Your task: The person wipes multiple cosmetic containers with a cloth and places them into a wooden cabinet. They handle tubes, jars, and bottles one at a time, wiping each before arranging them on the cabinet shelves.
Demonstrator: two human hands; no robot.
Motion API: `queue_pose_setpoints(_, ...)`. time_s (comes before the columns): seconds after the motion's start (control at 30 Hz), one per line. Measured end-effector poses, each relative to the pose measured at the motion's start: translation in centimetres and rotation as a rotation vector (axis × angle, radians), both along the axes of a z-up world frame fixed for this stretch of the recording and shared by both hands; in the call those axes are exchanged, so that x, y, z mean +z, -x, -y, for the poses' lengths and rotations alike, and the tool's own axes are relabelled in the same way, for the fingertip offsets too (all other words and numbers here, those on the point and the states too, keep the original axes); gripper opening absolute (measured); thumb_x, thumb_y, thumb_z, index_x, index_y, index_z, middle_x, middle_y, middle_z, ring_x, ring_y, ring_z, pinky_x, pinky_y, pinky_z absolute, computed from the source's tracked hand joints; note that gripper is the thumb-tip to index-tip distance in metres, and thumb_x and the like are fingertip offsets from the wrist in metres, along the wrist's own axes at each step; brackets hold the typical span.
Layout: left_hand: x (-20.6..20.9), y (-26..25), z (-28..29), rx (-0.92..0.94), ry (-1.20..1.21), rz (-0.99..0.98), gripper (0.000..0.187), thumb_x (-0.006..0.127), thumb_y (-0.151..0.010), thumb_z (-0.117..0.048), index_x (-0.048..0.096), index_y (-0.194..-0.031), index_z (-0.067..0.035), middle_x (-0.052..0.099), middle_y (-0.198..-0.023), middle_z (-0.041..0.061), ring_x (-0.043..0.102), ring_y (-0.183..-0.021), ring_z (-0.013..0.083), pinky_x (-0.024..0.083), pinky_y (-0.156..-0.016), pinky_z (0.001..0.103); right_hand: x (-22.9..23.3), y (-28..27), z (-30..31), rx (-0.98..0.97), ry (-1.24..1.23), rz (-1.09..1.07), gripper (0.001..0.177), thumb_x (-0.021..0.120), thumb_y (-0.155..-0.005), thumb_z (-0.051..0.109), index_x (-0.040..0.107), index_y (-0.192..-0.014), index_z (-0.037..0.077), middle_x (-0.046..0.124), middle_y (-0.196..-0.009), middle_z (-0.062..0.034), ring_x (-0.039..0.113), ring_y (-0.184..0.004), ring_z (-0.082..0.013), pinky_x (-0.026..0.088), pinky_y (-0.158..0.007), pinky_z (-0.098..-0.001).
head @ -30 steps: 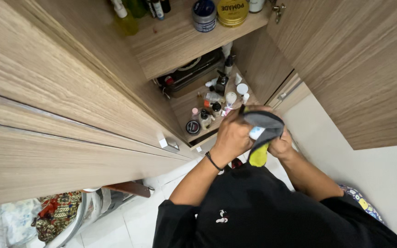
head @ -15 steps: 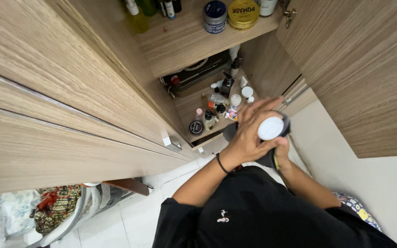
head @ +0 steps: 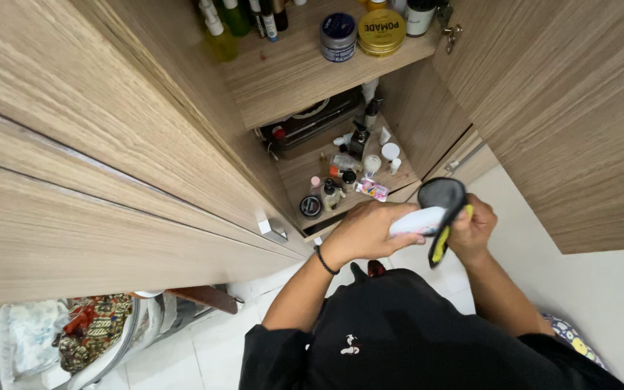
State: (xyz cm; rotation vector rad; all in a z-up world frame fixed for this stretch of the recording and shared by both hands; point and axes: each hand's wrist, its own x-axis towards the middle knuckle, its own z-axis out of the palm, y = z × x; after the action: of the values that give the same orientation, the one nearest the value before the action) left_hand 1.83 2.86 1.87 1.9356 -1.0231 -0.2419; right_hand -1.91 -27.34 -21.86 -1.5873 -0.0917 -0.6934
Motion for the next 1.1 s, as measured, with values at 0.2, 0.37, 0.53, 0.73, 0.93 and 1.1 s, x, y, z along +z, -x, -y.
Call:
queue_pose_setpoints(0.2, -1.8, -0.7, 0.3, -0.08, 0.177, -0.133, 0.052, 0.071, -0.095, -0.041, 0.061, -0.137, -0.011, 0.075, -0.111, 0.011, 0.073, -0.097, 0.0254, 0.057, -0.085, 0.037, 3.1, -0.8, -0.4, -0.021, -0.19, 0.064, 0.043, 0.064, -0.101, 0.042, 0.062, -0.107, -0.001, 0.065, -0.099, -0.0115, 0.06, -0.087, -0.0194, 0.051, -0.079, -0.0345)
queue_pose_setpoints(0.37, -1.8, -3.4, -0.7, 0.38, 0.408, 0.15, 0.042, 0.072, -0.099, -0.027, 0.065, -0.131, -0.002, 0.06, -0.13, 0.019, 0.059, -0.124, 0.0321, 0.047, -0.107, 0.043, 5.9, -0.9, -0.8, -0.014, -0.188, 0.093, 0.049, 0.066, -0.097, 0.042, 0.062, -0.117, -0.002, 0.068, -0.111, -0.0138, 0.066, -0.099, -0.0236, 0.056, -0.087, -0.0383)
queue_pose_setpoints(0.53, 1.2, -9.7, -2.2, 0.781, 0.515, 0.242, 0.037, 0.074, -0.1, -0.033, 0.066, -0.116, -0.001, 0.063, -0.114, 0.013, 0.064, -0.11, 0.025, 0.051, -0.098, 0.039, 5.1, 0.7, -1.2, 0.425, -0.888, 0.076, 0.06, 0.066, -0.093, 0.045, 0.06, -0.127, -0.004, 0.07, -0.121, -0.017, 0.072, -0.109, -0.0275, 0.06, -0.095, -0.0407)
queue_pose_setpoints(0.73, 3.8, -16.2, -2.1, 0.847, 0.673, 0.21, 0.043, 0.075, -0.096, -0.039, 0.067, -0.117, -0.002, 0.07, -0.107, 0.008, 0.069, -0.095, 0.0203, 0.056, -0.086, 0.036, 3.6, 2.4, -0.3, 0.038, -0.074, 0.03, 0.062, 0.064, -0.101, 0.047, 0.06, -0.125, -0.01, 0.07, -0.106, -0.0178, 0.069, -0.092, -0.027, 0.058, -0.083, -0.0374)
queue_pose_setpoints(0.93, 5.0, -23.4, -2.2, 1.07, 0.498, 0.431, 0.043, 0.079, -0.089, -0.034, 0.066, -0.118, -0.005, 0.072, -0.106, 0.01, 0.071, -0.088, 0.0234, 0.057, -0.078, 0.038, 1.7, 2.1, 1.0, 0.064, -0.237, -0.045, 0.058, 0.06, -0.106, 0.043, 0.06, -0.127, -0.011, 0.07, -0.107, -0.0173, 0.069, -0.093, -0.0256, 0.057, -0.082, -0.0367)
queue_pose_setpoints(1.1, 5.5, -28.8, -1.8, 1.016, 0.357, 0.356, 0.038, 0.081, -0.088, -0.031, 0.07, -0.117, -0.009, 0.077, -0.107, 0.011, 0.077, -0.098, 0.0282, 0.06, -0.083, 0.039, -0.3, 2.3, 2.2, 0.051, -0.346, -0.078, 0.054, 0.057, -0.11, 0.04, 0.059, -0.128, -0.011, 0.069, -0.108, -0.0169, 0.068, -0.093, -0.0245, 0.057, -0.082, -0.036)
